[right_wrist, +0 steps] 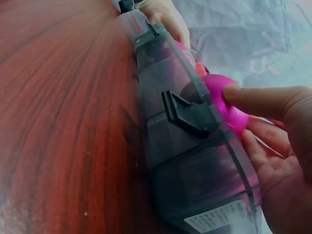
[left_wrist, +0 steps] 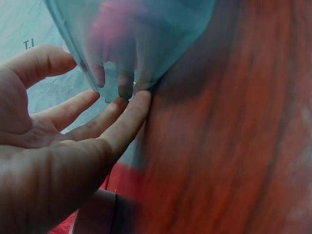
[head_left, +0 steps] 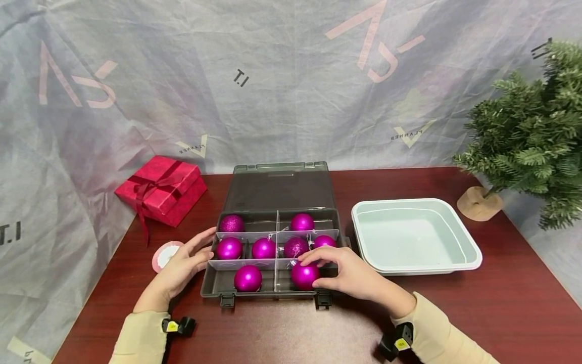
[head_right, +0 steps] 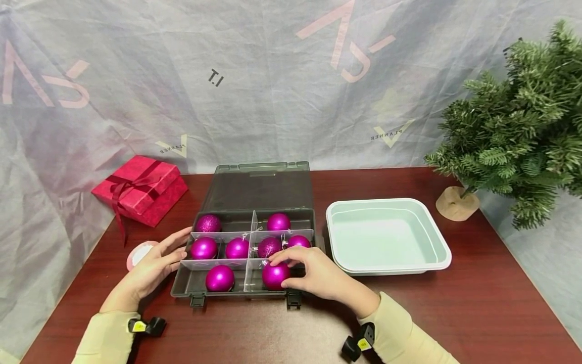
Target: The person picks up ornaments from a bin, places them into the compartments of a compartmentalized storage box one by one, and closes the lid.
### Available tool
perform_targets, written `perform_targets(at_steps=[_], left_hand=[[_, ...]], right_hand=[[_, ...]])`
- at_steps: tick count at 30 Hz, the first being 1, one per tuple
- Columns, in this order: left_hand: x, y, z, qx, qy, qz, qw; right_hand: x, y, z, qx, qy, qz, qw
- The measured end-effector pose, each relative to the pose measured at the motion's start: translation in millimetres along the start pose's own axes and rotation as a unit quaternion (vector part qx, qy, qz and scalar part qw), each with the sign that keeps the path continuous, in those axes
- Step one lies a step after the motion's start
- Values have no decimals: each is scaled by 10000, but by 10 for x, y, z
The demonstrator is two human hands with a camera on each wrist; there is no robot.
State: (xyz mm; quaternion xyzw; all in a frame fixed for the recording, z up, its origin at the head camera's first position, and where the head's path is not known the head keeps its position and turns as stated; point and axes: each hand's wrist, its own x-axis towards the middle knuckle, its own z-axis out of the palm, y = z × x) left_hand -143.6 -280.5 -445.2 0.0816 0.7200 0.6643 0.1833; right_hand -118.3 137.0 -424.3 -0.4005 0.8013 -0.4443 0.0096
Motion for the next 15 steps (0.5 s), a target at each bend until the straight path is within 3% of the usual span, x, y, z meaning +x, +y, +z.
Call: perform_targets(at_steps=[8,15], left_hand=[[-16,14,13,15,32,-19,10000],[27,215,-7,97,220,248,9994]], right_hand=[[-4,-66,-76,104,98,-114,9998],[76,-277,-495,646,340,618,9954]])
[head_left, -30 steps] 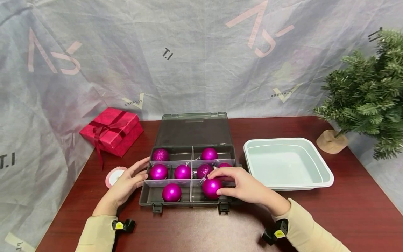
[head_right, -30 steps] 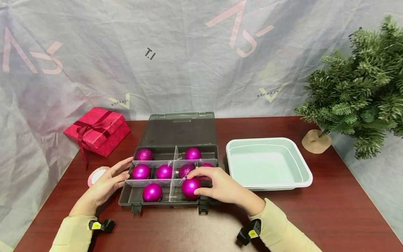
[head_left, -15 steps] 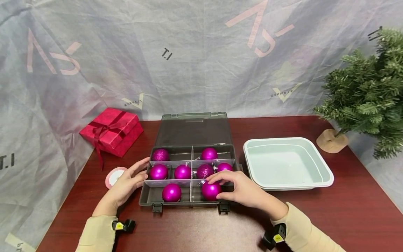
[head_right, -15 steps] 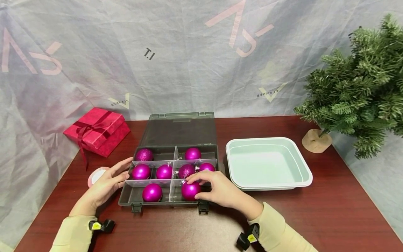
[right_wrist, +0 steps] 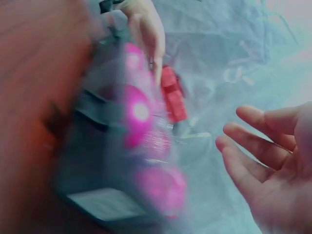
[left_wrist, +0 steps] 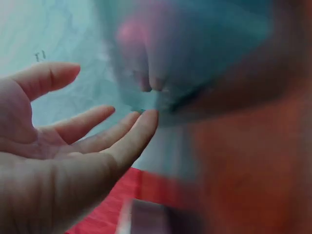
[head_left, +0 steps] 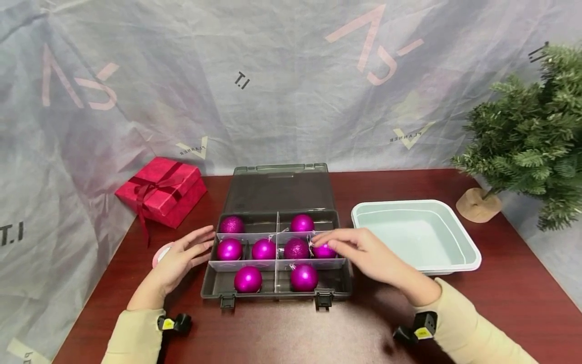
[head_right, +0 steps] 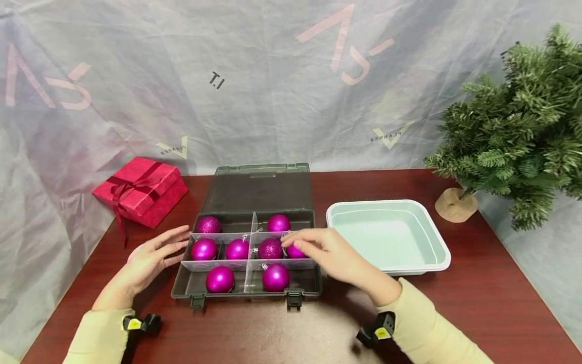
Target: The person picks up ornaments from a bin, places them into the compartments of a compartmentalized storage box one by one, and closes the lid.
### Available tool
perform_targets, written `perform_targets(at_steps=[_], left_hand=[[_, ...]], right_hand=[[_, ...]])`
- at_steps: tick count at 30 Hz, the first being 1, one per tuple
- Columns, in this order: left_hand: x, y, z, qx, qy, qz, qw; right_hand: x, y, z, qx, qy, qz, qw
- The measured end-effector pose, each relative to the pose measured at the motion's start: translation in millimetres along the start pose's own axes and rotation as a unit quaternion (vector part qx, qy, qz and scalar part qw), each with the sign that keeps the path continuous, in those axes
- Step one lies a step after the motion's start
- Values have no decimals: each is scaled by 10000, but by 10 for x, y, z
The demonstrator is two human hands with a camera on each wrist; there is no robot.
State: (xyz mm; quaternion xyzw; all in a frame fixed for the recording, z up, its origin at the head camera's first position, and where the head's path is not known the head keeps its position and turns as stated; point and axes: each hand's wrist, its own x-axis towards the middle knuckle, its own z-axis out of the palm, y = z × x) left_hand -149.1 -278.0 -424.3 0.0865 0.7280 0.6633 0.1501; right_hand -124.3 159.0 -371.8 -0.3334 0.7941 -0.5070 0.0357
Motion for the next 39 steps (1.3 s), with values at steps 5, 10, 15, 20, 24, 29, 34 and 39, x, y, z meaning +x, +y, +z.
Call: perform_targets(at_steps=[5,10,15,20,24,29,34,39], left_hand=[[162,304,-53,0,175,171,9997],[412,595,-130,214,60,141,9997],[671,718,-196,-33,-22,-92,10000],[921,741,-222,-11,62,-577,9983],[1085,737,-241,58,186,-1180,9928],[1249,692,-282,-85,140,-1877,9821],[1367,627,-332,-184,-121,-2359,9715],[1451,586,-353,-322,-438,-2682,9618]], right_hand=[[121,-139,-325,447,155,562,9973],[282,-135,-577,1443,611,823,9842],[486,-96,-751,2533,856,1442,9528],[703,44,-906,3330,678,2381,9098],[871,239,-974,3802,478,3051,8718],[1015,479,-1019,4099,304,3558,8393],[1115,657,-989,4162,147,3951,8188],[1195,793,-922,4054,-50,4246,8095]])
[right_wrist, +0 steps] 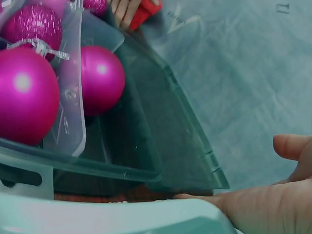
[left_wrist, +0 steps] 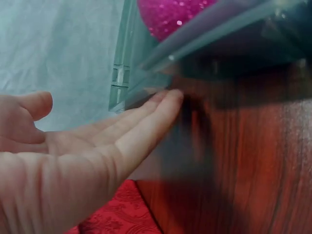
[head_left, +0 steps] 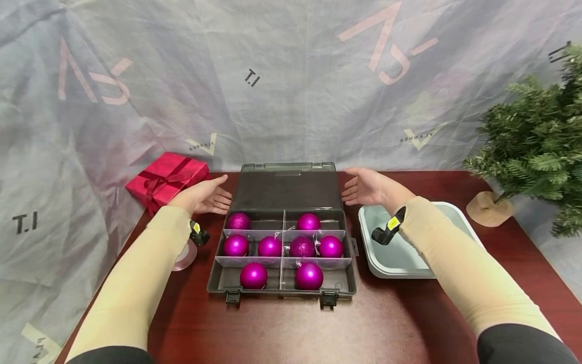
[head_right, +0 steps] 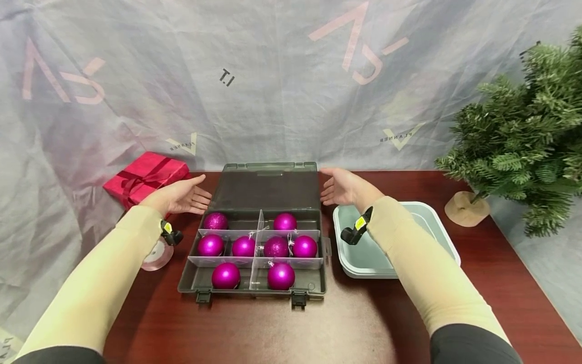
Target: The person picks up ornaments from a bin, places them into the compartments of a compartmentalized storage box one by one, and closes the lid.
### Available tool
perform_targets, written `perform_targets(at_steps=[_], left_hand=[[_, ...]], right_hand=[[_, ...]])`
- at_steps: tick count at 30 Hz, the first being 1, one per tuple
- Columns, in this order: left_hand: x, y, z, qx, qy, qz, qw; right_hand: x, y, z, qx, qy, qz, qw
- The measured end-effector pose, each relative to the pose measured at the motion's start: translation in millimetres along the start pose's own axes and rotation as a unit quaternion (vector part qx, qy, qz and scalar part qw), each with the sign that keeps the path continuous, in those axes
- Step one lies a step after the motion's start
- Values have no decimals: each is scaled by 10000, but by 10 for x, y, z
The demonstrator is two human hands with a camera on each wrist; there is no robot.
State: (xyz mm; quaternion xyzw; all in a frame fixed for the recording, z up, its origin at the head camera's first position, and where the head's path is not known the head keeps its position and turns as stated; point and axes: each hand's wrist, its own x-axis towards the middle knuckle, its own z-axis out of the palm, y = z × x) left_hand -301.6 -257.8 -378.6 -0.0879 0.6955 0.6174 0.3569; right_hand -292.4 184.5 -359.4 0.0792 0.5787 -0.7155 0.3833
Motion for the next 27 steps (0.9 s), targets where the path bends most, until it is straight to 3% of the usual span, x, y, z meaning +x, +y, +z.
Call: perform_targets(at_steps=[4,13,19,27], left_hand=[[39,18,13,41,-146,-146,9998],[113,21,38,-269,55,-341,9990],[123,13,61,-109,247,-346,9990],[85,42,77,-341,357,-134,9987]], right_hand=[[59,13,-13,-62,-23,147,9999],[157,31,-36,214,191,322,9991],[169,30,-31,126,302,351,9989],[195,37,-69,97,342,121,9993]])
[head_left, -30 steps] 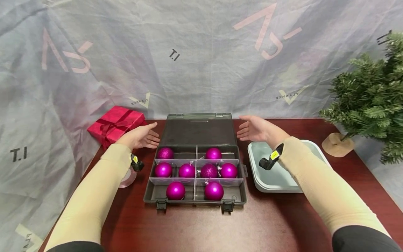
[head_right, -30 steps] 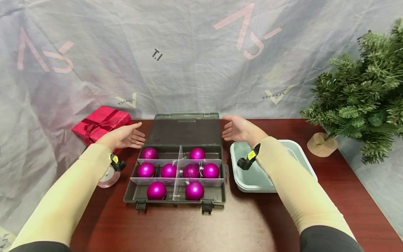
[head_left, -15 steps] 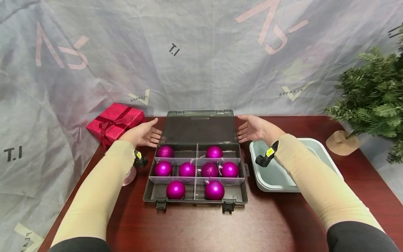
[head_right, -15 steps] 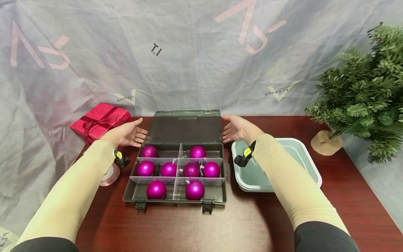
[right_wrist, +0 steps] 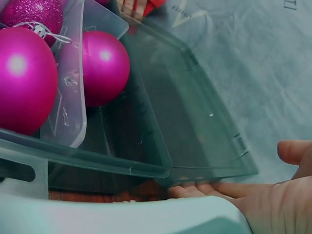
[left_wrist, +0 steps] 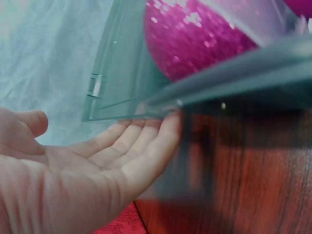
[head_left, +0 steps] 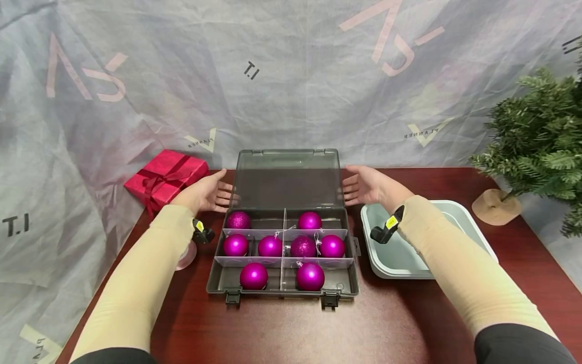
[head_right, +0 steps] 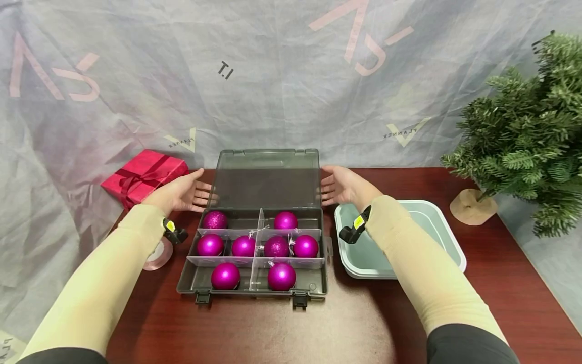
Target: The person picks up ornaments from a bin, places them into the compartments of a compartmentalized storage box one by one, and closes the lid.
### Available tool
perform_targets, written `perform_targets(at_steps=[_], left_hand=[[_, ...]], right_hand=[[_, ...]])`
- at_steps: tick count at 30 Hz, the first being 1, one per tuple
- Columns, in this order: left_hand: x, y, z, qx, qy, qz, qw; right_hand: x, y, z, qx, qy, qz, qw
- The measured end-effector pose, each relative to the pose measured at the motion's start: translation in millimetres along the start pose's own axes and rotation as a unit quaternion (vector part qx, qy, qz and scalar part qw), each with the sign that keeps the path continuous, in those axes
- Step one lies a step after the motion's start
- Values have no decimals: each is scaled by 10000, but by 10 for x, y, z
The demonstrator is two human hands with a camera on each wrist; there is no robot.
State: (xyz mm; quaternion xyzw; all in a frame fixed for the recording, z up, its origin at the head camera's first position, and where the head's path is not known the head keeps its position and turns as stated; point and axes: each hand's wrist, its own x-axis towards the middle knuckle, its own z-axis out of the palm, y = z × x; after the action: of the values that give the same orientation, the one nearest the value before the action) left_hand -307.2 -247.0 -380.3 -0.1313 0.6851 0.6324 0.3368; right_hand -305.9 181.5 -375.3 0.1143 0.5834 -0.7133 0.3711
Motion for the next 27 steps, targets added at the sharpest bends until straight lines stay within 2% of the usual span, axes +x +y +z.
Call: perform_targets(at_steps=[4,9,14,19,27], left_hand=[[-60,32,13,-209,-49,73,9997],[-160,75,34,-457,55,215,9987],[-285,146,52,-629,20,385,9973],[-419,215,93,-590,92,539,9968],[-722,294,168,-135,146,944,9953]], right_hand=[[-18,19,24,-22,170,-222,9996],[-79,30,89,-110,458,-618,9970],[-176,-5,107,-82,497,-1092,9927],[-331,-56,113,-365,369,-1374,9892],[-694,-160,186,-1180,-130,-1352,9837]])
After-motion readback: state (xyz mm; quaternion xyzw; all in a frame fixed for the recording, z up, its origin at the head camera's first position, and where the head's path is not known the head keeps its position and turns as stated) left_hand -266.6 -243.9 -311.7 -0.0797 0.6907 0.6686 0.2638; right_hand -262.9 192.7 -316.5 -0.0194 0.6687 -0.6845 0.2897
